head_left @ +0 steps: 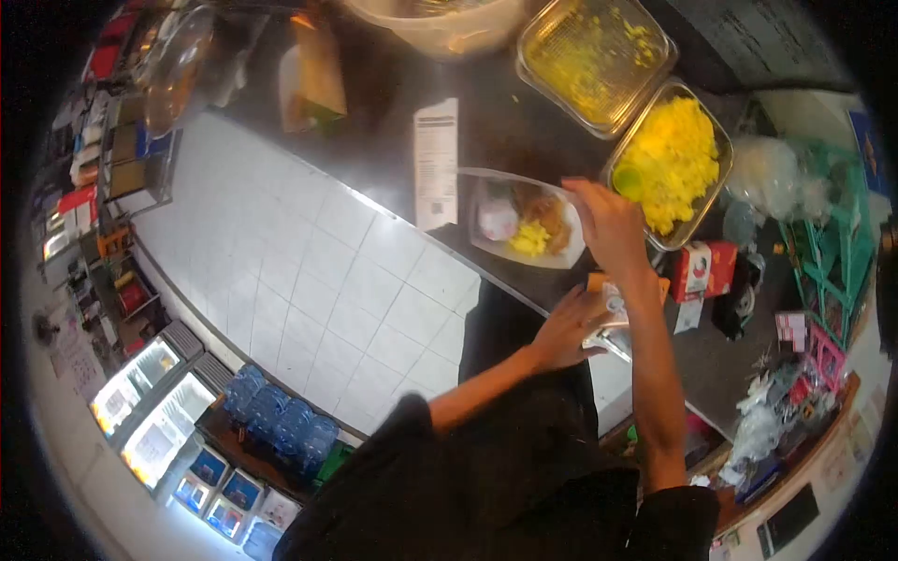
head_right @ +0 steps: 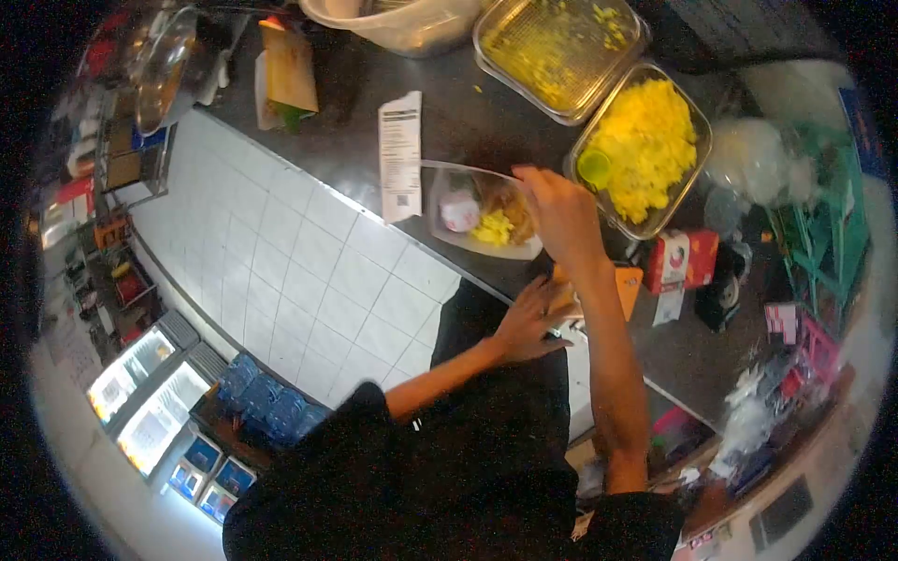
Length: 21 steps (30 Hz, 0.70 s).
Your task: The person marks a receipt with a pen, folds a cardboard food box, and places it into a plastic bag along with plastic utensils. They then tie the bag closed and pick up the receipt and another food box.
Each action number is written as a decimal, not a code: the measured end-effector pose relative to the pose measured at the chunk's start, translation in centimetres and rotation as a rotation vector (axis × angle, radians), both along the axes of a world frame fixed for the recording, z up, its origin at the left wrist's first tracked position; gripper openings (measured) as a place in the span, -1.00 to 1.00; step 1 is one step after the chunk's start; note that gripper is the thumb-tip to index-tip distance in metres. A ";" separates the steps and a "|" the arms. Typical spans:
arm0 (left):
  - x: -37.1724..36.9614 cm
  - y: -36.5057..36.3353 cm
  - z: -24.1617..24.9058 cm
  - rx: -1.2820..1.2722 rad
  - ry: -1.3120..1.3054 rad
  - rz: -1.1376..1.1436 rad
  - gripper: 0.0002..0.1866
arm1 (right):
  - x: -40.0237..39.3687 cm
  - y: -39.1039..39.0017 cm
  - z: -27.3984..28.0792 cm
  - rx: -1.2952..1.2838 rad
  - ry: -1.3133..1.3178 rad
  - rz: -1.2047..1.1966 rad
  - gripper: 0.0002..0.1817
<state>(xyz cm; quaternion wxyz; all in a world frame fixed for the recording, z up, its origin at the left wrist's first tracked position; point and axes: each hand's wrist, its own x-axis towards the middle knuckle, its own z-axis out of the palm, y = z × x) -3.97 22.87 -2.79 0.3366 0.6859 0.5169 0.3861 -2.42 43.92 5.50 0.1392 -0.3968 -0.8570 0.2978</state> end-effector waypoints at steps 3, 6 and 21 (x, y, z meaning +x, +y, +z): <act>-6.2 -4.0 -0.1 -0.665 -0.566 0.795 -0.38 | -0.4 -3.5 2.0 -0.085 -0.056 -0.120 -0.54; -10.3 -0.3 -1.9 -0.514 -0.483 0.982 -0.44 | -0.1 -8.0 2.5 -0.056 0.067 -0.263 -0.54; -22.8 2.8 12.3 -0.869 -0.021 0.124 -0.60 | 4.8 -16.5 0.4 -0.503 0.221 -0.366 -0.76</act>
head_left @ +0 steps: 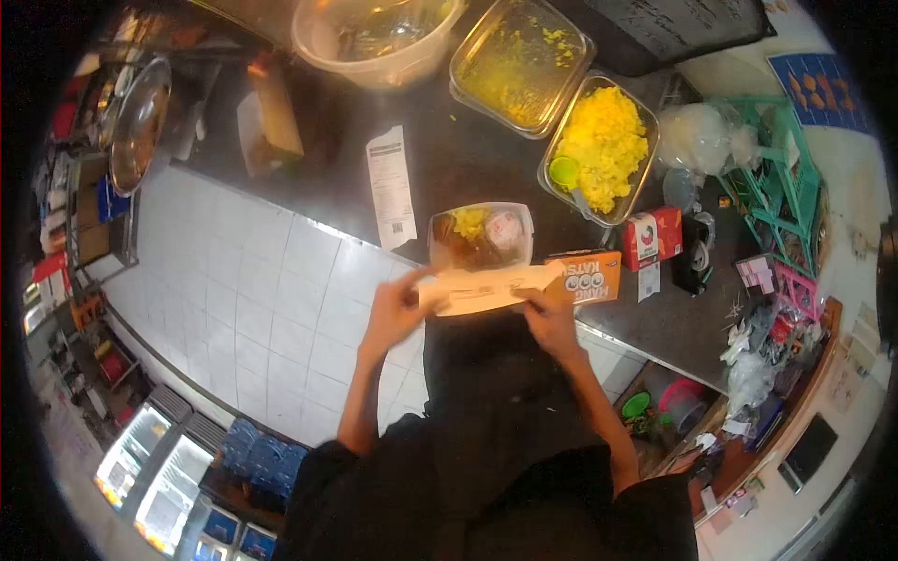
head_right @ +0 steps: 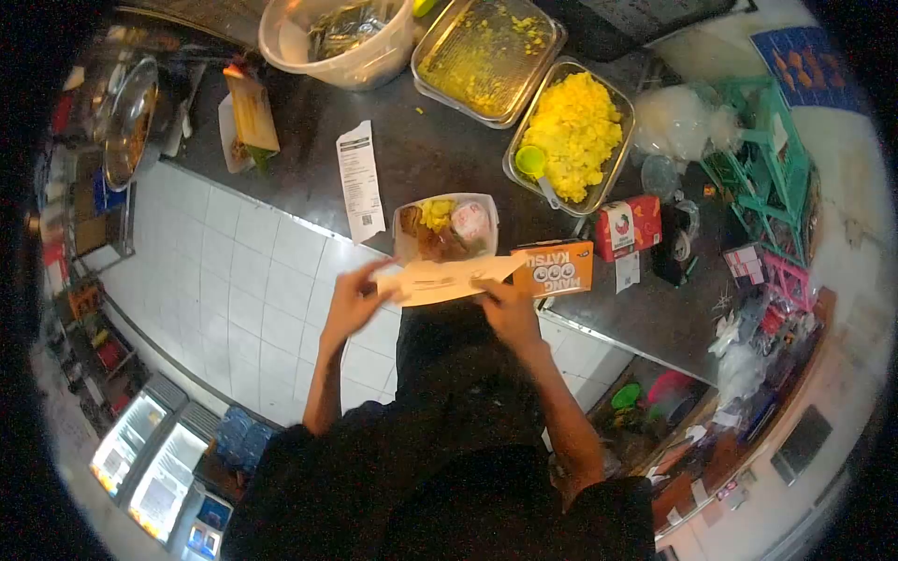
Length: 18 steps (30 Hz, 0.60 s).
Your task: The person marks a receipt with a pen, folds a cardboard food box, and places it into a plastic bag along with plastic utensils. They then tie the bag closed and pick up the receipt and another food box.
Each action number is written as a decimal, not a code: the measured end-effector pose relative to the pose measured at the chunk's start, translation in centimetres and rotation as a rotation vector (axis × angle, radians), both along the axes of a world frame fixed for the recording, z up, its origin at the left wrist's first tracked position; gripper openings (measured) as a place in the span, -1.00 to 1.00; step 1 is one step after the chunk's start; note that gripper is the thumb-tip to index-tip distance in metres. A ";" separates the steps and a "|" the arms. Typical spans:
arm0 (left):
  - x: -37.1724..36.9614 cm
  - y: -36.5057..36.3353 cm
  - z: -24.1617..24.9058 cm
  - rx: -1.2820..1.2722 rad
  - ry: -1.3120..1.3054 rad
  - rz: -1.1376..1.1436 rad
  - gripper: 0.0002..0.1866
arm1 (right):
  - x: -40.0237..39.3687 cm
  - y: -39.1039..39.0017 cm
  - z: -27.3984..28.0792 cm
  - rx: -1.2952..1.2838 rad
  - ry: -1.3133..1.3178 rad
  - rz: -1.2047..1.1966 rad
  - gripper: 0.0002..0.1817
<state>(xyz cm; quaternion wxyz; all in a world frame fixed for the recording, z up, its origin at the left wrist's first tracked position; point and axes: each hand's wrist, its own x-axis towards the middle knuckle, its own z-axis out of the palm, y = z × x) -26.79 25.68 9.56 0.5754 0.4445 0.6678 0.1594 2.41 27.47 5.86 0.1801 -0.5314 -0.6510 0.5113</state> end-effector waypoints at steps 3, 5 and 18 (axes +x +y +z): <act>0.5 -2.9 -0.6 -0.043 -0.202 -0.005 -0.60 | -1.3 -1.5 0.1 -0.305 0.192 -0.135 -0.72; 0.6 -4.2 -3.6 0.013 -0.309 0.112 -0.62 | -1.1 -1.2 0.9 -0.421 0.191 -0.173 -0.69; 4.3 -4.4 -5.1 -0.264 -0.504 0.735 -0.71 | -1.2 -3.4 -1.7 -0.755 0.461 -0.484 -0.64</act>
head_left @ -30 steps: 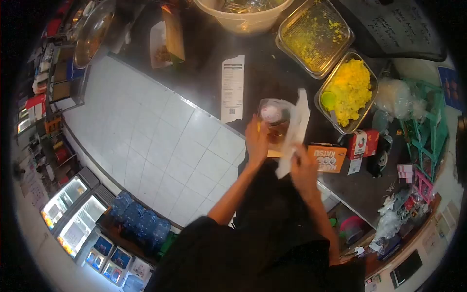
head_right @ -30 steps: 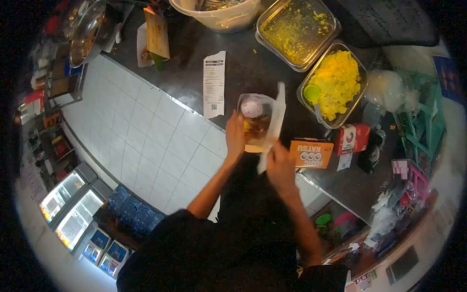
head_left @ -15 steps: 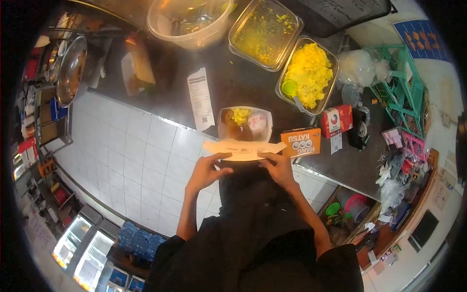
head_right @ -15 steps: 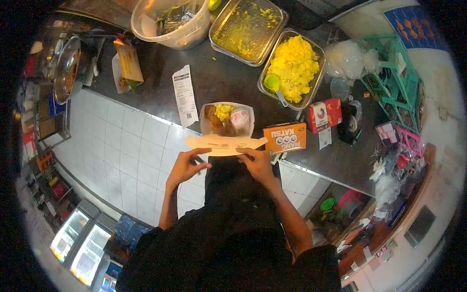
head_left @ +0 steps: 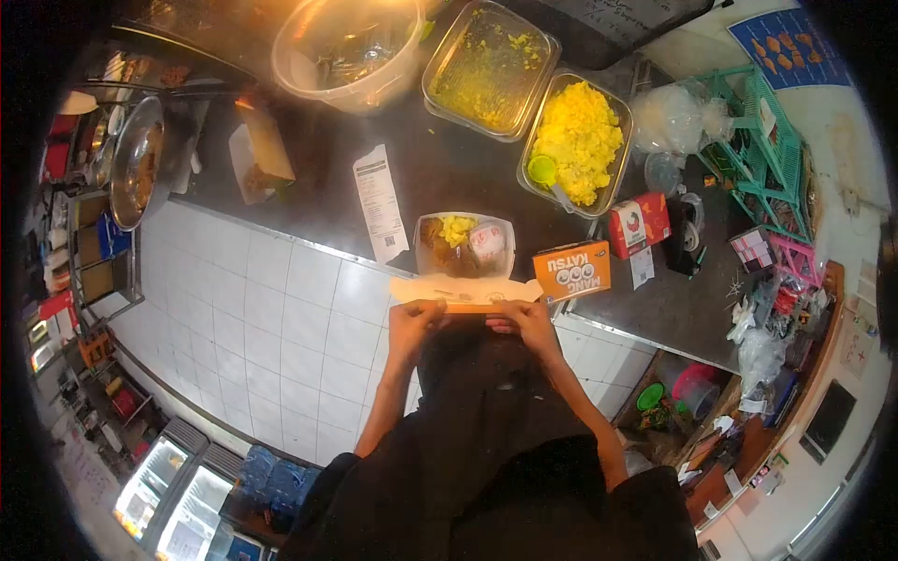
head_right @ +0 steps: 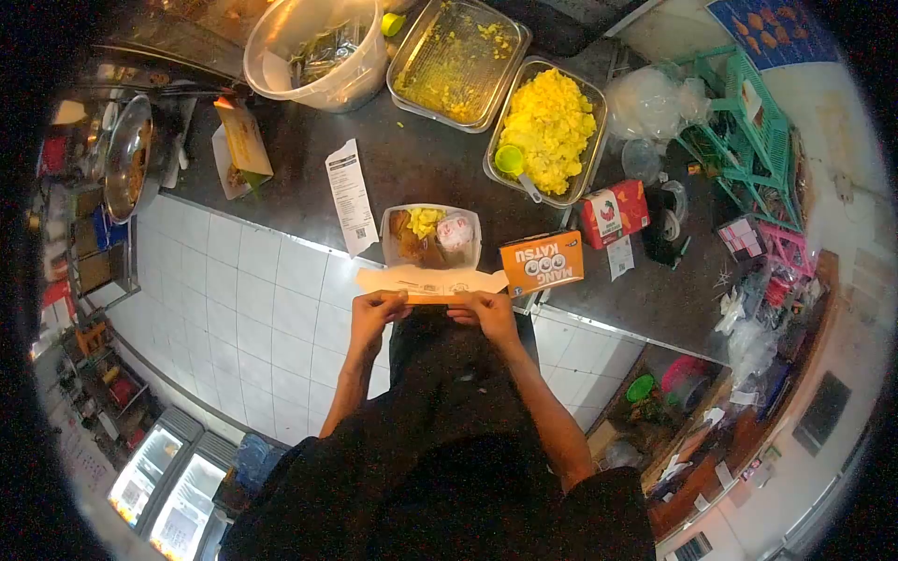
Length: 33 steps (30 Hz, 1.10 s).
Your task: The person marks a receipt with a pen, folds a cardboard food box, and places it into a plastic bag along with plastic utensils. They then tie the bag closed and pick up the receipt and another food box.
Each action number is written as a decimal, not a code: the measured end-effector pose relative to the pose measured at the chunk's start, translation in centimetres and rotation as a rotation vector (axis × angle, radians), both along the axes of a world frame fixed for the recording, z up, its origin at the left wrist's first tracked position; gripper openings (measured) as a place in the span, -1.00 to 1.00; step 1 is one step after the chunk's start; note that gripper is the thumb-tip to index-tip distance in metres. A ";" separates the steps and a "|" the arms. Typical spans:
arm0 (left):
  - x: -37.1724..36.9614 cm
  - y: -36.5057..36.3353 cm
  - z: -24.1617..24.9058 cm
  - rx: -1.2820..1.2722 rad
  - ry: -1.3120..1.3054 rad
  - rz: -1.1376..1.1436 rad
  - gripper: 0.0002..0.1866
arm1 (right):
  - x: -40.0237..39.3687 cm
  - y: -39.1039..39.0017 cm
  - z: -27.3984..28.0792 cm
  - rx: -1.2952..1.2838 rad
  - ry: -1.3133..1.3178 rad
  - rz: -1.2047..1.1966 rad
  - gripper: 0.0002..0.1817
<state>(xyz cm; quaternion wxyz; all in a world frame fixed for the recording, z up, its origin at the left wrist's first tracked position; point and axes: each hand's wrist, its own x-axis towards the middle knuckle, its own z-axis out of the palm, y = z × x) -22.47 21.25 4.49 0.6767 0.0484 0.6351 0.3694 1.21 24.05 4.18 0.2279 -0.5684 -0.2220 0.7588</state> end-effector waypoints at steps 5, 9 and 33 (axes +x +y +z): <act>0.7 -0.5 -0.2 0.117 0.142 -0.010 -0.59 | -0.8 0.5 1.7 -0.017 -0.080 -0.091 -0.65; -0.6 -0.6 -0.3 0.349 0.597 -0.224 -0.62 | 0.8 0.1 3.4 0.632 -0.625 0.297 -0.66; 0.1 7.1 -8.9 0.352 0.926 -0.387 -0.46 | -1.2 8.5 -8.8 0.509 -0.950 0.431 -0.55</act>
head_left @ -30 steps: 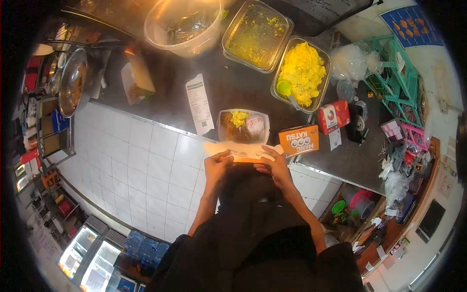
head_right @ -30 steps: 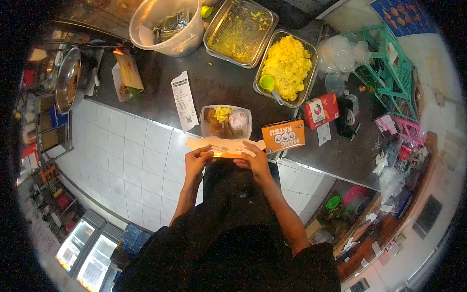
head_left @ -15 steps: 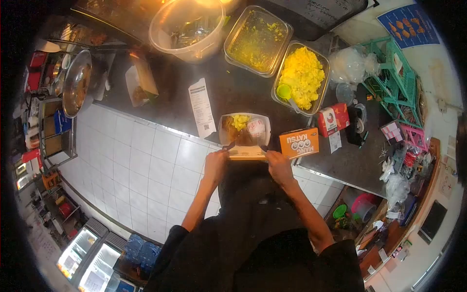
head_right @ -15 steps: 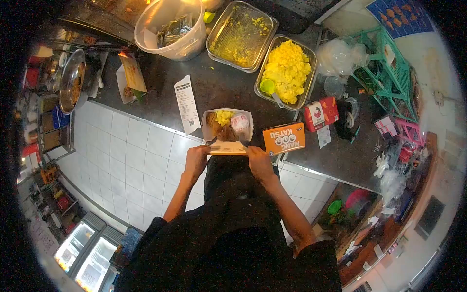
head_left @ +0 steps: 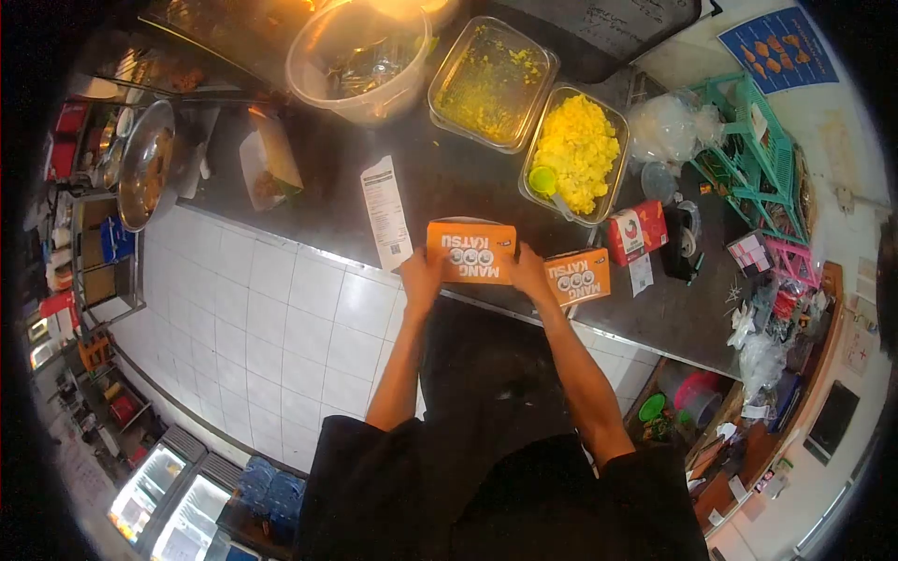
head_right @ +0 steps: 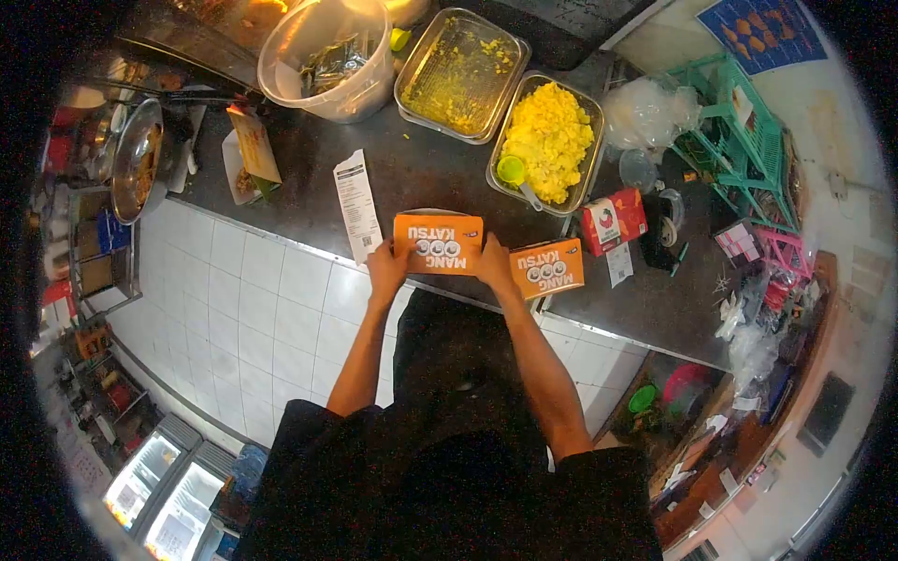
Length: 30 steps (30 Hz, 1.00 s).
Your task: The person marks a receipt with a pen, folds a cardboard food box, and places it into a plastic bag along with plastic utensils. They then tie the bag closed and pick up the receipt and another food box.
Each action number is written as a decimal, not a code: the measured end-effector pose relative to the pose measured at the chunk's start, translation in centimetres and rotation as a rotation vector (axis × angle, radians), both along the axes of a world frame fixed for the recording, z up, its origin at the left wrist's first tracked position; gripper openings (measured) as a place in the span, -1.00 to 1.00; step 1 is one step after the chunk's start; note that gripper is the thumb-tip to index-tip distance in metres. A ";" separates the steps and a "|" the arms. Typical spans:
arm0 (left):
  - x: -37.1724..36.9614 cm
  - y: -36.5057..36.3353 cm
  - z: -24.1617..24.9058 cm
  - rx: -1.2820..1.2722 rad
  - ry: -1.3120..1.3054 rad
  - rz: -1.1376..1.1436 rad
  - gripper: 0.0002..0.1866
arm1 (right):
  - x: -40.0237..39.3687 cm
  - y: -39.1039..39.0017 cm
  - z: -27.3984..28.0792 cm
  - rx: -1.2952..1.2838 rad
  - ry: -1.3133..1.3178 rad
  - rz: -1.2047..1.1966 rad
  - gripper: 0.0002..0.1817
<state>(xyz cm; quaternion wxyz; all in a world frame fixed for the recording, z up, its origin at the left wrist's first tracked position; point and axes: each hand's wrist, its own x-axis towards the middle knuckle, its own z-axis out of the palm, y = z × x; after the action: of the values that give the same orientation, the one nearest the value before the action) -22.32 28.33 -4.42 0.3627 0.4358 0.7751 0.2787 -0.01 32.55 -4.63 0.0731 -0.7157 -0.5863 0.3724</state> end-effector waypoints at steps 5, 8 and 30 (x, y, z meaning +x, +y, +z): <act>0.3 -0.6 -1.7 -0.094 0.132 -0.095 -0.51 | 1.2 -2.0 -3.6 -0.067 0.167 -0.018 -0.66; 0.0 -0.9 -3.7 -0.118 0.060 -0.003 -0.41 | 0.0 -2.4 -1.7 0.228 0.253 -0.066 -0.54; -0.9 -3.0 1.3 0.172 -0.375 0.022 -0.39 | -1.0 -5.0 0.9 0.220 0.218 -0.116 -0.53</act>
<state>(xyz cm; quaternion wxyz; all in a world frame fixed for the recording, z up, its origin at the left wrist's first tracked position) -23.19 25.35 -3.12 0.4590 0.3972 0.6722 0.4240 -0.97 27.54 -3.77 0.2359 -0.6914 -0.5697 0.3765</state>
